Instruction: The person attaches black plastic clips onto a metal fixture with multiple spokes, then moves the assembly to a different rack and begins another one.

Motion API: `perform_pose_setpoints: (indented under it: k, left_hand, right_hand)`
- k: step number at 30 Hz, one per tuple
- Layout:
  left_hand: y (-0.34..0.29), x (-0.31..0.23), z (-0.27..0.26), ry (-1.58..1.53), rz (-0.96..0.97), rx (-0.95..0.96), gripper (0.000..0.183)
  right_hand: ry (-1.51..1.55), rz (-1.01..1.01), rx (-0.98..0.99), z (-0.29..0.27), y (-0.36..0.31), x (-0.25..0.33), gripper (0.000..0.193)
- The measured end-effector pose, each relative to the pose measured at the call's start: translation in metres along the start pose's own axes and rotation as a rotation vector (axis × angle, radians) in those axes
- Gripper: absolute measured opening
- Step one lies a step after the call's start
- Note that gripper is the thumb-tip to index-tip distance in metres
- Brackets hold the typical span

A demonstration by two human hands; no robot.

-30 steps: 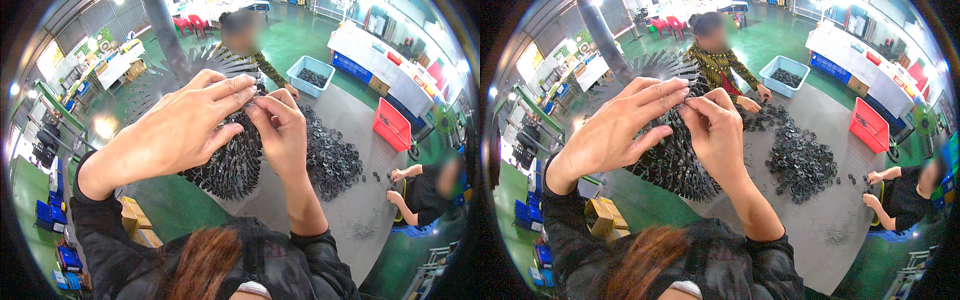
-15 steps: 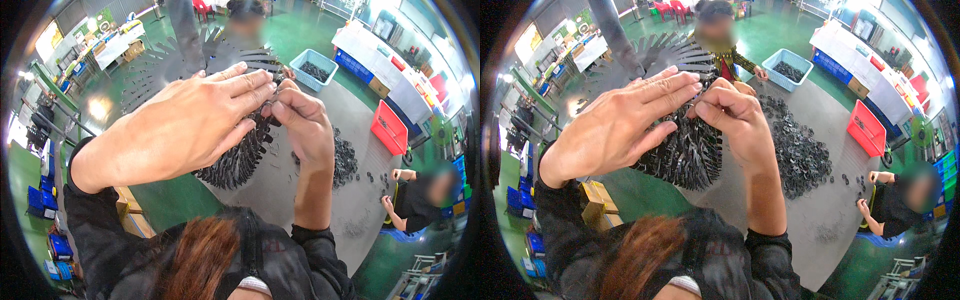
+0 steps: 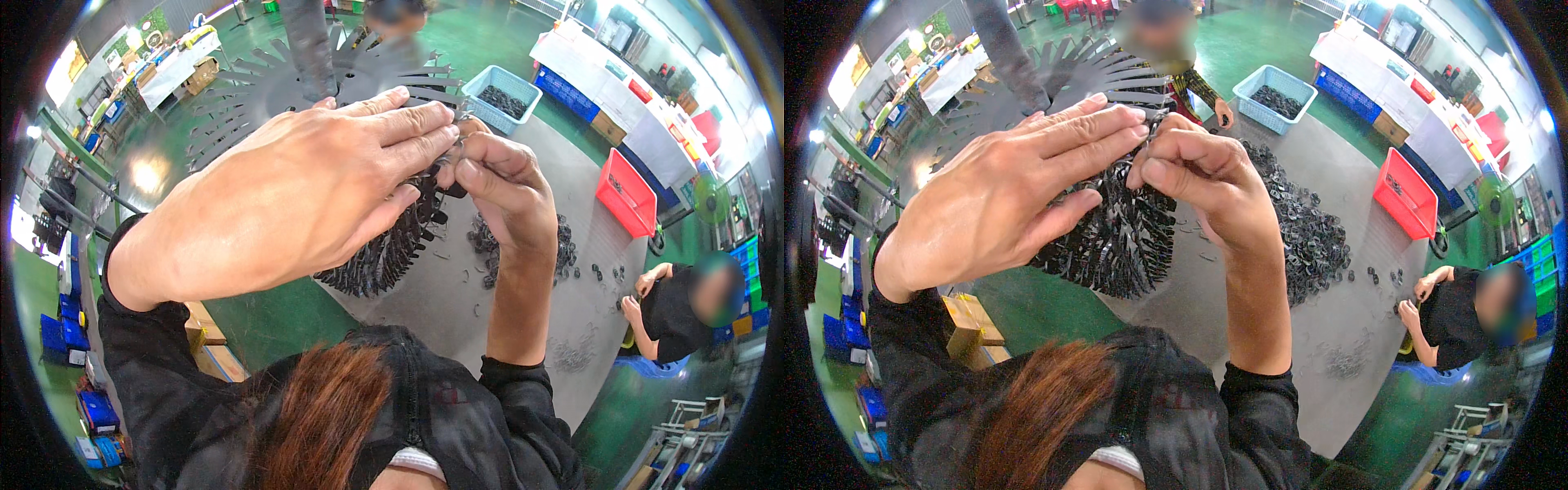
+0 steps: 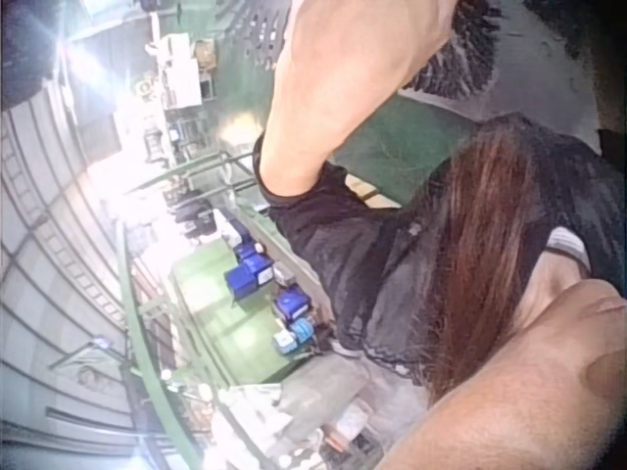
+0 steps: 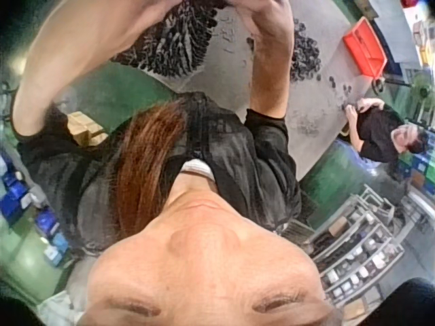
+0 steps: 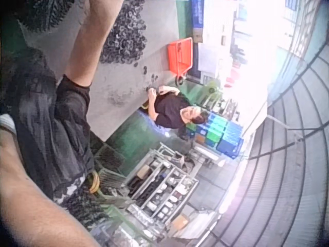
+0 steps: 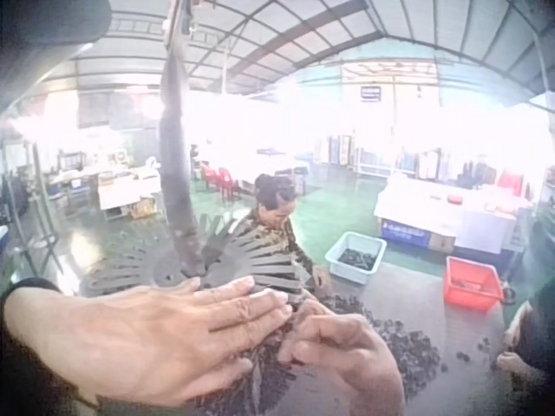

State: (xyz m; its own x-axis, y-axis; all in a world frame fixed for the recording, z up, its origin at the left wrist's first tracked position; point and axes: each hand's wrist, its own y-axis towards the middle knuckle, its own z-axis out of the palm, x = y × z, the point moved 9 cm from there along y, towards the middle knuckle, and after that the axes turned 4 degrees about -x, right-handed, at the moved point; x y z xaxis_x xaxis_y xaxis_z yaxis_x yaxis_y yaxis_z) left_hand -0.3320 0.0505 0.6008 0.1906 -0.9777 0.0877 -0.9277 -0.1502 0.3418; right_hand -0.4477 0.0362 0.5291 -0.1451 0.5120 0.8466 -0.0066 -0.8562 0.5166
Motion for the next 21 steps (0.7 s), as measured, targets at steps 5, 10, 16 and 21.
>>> perform_pose_setpoints:
  k: [5, 10, 16, 21]
  left_hand:
    - [0.004, 0.012, 0.002, -0.092, -0.062, 0.033, 0.052]
    - [0.004, 0.017, -0.001, -0.088, -0.053, 0.027, 0.054]
    - [0.003, 0.021, -0.001, -0.116, -0.009, 0.025, 0.054]
    - [0.000, 0.024, -0.002, -0.129, -0.010, 0.020, 0.053]
  right_hand:
    - [0.073, -0.026, -0.033, -0.017, -0.013, -0.010, 0.014]
    - [0.330, 0.285, -0.251, -0.045, -0.023, -0.050, 0.015]
    - [0.488, 0.240, -0.271, -0.068, -0.023, -0.062, 0.021]
    - [0.598, 0.289, -0.443, -0.083, -0.032, -0.069, 0.021]
